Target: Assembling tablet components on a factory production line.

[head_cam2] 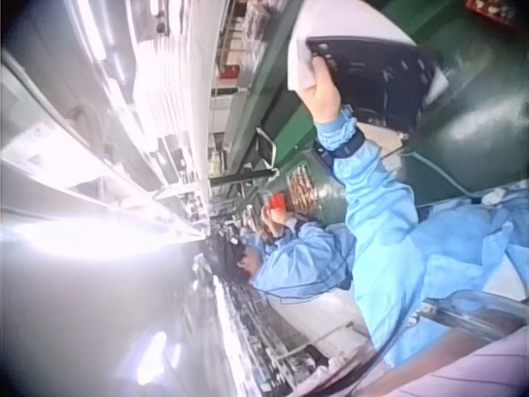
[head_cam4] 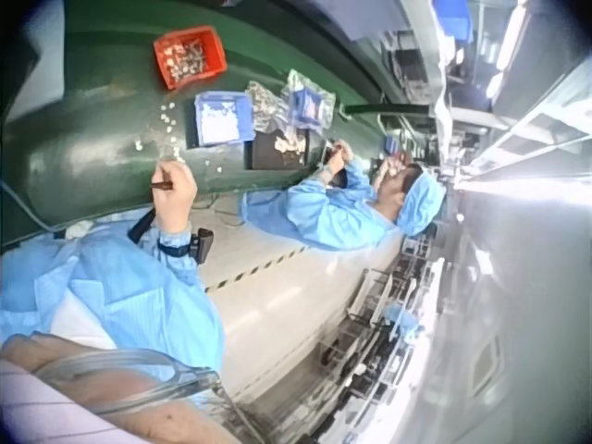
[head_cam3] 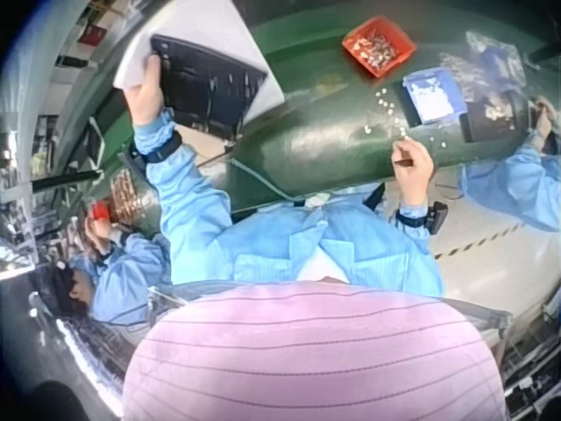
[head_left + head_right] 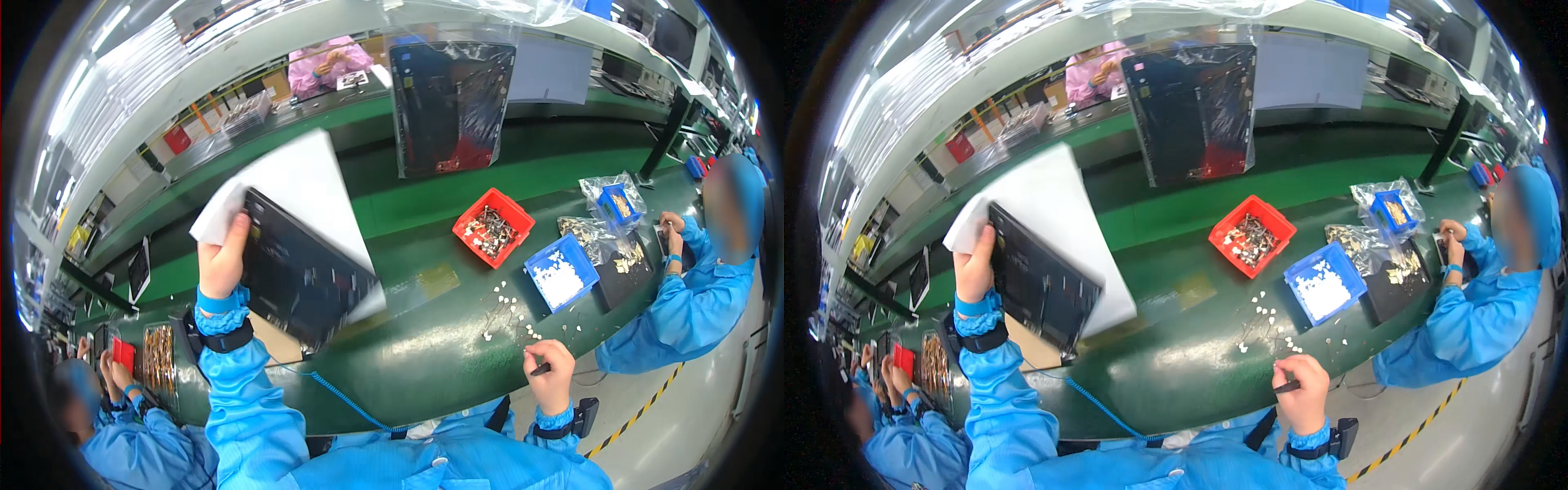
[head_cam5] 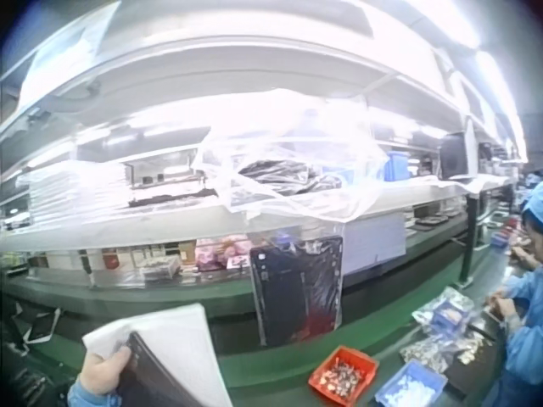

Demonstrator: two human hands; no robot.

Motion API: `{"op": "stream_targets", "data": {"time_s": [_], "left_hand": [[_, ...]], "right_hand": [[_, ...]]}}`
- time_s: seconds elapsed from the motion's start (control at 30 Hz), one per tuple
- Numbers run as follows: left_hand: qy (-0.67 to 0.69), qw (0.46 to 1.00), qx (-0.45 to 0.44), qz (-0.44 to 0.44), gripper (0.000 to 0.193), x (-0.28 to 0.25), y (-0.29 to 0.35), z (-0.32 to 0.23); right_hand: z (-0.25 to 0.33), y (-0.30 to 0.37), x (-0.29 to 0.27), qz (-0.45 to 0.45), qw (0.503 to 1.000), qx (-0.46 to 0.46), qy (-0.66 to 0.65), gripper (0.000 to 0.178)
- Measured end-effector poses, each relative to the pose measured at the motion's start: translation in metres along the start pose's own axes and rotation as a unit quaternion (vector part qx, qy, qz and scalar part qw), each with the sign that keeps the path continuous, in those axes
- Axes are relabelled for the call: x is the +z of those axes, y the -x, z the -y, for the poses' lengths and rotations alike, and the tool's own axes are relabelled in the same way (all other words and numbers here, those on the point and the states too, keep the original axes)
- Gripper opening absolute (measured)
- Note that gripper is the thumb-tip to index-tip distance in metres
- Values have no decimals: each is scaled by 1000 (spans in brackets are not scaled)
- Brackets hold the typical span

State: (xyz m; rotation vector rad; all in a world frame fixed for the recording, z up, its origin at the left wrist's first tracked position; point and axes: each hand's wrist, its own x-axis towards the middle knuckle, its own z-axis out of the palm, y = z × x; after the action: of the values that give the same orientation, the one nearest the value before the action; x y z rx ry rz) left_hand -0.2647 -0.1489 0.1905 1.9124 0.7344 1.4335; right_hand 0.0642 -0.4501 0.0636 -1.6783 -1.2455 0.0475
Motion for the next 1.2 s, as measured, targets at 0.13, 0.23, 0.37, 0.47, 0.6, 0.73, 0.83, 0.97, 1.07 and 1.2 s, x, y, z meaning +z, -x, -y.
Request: {"op": "stream_targets", "data": {"time_s": [0.13,0.23,0.37,0.47,0.6,0.73,0.83,0.97,1.07,1.2], "left_hand": [[75,939,-210,262,35,21,30,-11],[175,832,-290,440,38,75,56,-7],[156,781,-265,544,37,144,107,48],[80,784,-236,568,35,171,130,68],[-197,860,-93,462,39,170,151,65],[-284,921,21,266,38,137,155,46],[-311,909,-14,276,24,109,172,53],[-296,921,-31,252,7,97,190,63],[-276,930,-31,240,7,95,193,69],[-262,936,-26,235,6,94,195,73]], "right_hand": [[-2,9,2,-39,998,55,-19,12],[4,12,0,-49,994,92,-36,10],[8,14,1,-12,989,123,-76,6],[12,18,15,67,966,180,-172,5],[19,37,51,208,933,208,-207,6],[29,51,75,352,916,162,-103,11],[41,55,81,397,905,142,-61,13],[43,62,87,404,911,76,-7,12],[48,63,89,413,908,58,32,12],[54,61,93,444,890,78,73,14]]}}
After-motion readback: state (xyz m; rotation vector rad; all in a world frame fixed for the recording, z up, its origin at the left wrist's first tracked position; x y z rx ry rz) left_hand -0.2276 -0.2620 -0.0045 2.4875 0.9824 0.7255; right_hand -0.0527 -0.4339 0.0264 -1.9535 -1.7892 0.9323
